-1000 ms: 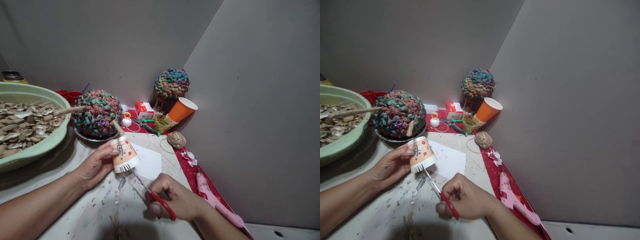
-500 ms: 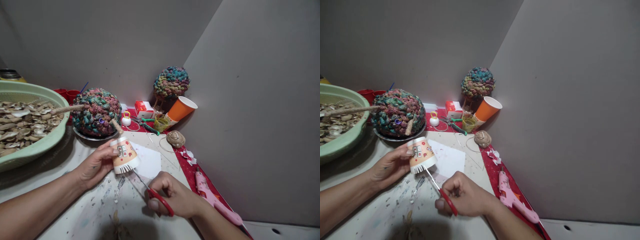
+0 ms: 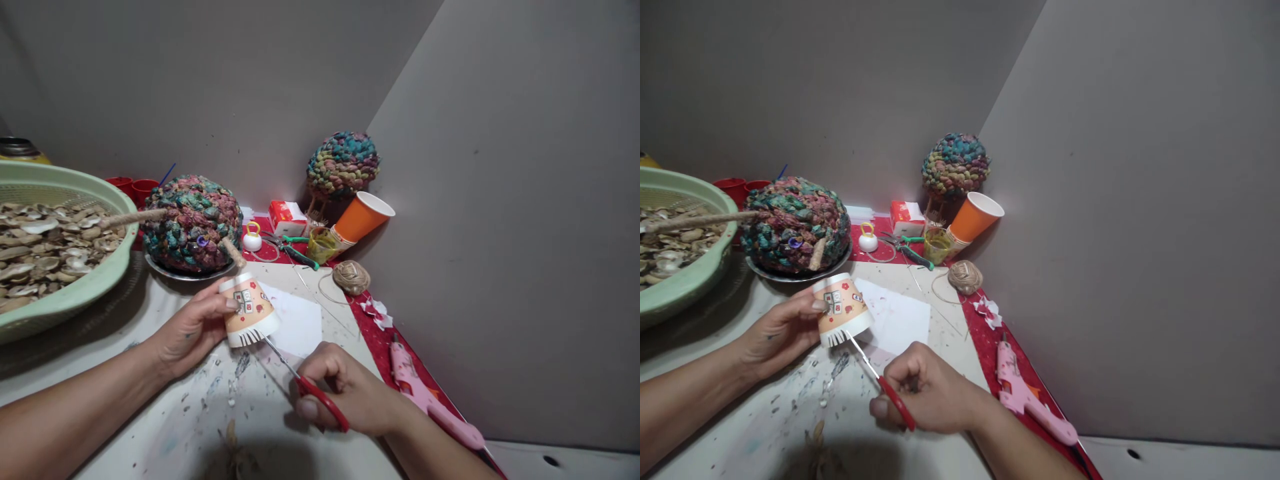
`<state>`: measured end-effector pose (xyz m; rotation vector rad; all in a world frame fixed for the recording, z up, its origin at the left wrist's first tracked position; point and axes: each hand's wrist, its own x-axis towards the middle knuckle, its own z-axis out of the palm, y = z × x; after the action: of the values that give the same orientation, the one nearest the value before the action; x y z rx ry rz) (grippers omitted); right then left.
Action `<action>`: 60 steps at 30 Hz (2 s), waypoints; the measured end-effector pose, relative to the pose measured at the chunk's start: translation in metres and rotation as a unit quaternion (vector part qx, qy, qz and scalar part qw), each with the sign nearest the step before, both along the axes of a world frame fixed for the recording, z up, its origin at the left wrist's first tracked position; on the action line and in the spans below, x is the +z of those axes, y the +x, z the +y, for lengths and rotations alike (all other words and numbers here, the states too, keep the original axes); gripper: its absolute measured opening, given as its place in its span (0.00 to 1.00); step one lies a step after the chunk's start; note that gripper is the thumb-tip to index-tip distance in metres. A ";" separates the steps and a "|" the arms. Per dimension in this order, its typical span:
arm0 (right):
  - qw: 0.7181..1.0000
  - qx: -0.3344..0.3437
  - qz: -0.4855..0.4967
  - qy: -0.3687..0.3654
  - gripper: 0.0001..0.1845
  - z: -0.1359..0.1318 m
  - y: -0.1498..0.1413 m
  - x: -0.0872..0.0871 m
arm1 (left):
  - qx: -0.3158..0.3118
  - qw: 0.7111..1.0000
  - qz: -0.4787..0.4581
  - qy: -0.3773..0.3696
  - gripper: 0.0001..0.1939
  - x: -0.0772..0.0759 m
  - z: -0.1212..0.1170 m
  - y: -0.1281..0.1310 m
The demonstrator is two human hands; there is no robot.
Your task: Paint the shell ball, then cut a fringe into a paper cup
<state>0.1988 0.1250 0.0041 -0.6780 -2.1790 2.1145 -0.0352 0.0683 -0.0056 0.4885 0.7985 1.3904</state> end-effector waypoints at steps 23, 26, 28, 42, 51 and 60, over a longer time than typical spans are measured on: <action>0.999 -0.026 0.037 -0.008 0.34 -0.003 -0.002 -0.001 | 0.004 1.000 0.005 -0.007 0.19 0.010 -0.003 0.004; 0.999 -0.020 0.035 -0.008 0.32 -0.002 -0.002 -0.002 | -0.006 1.000 0.005 0.003 0.19 0.011 -0.003 0.004; 0.999 -0.017 0.036 -0.005 0.32 -0.002 -0.002 -0.003 | -0.015 1.000 0.000 0.010 0.20 0.010 -0.004 0.004; 0.999 -0.012 0.031 -0.018 0.34 -0.003 0.000 -0.002 | -0.030 1.000 -0.009 0.000 0.28 0.009 -0.006 0.006; 1.000 -0.006 0.001 -0.026 0.33 -0.004 -0.002 -0.002 | -0.044 0.999 0.002 0.010 0.27 0.008 -0.007 0.008; 0.999 0.005 0.023 -0.033 0.32 -0.003 -0.002 0.000 | -0.049 0.998 0.022 0.014 0.25 0.010 -0.009 0.009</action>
<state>0.1972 0.1216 0.0038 -0.6178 -2.1032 2.1924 -0.0258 0.0591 0.0041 0.5742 0.7805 1.3048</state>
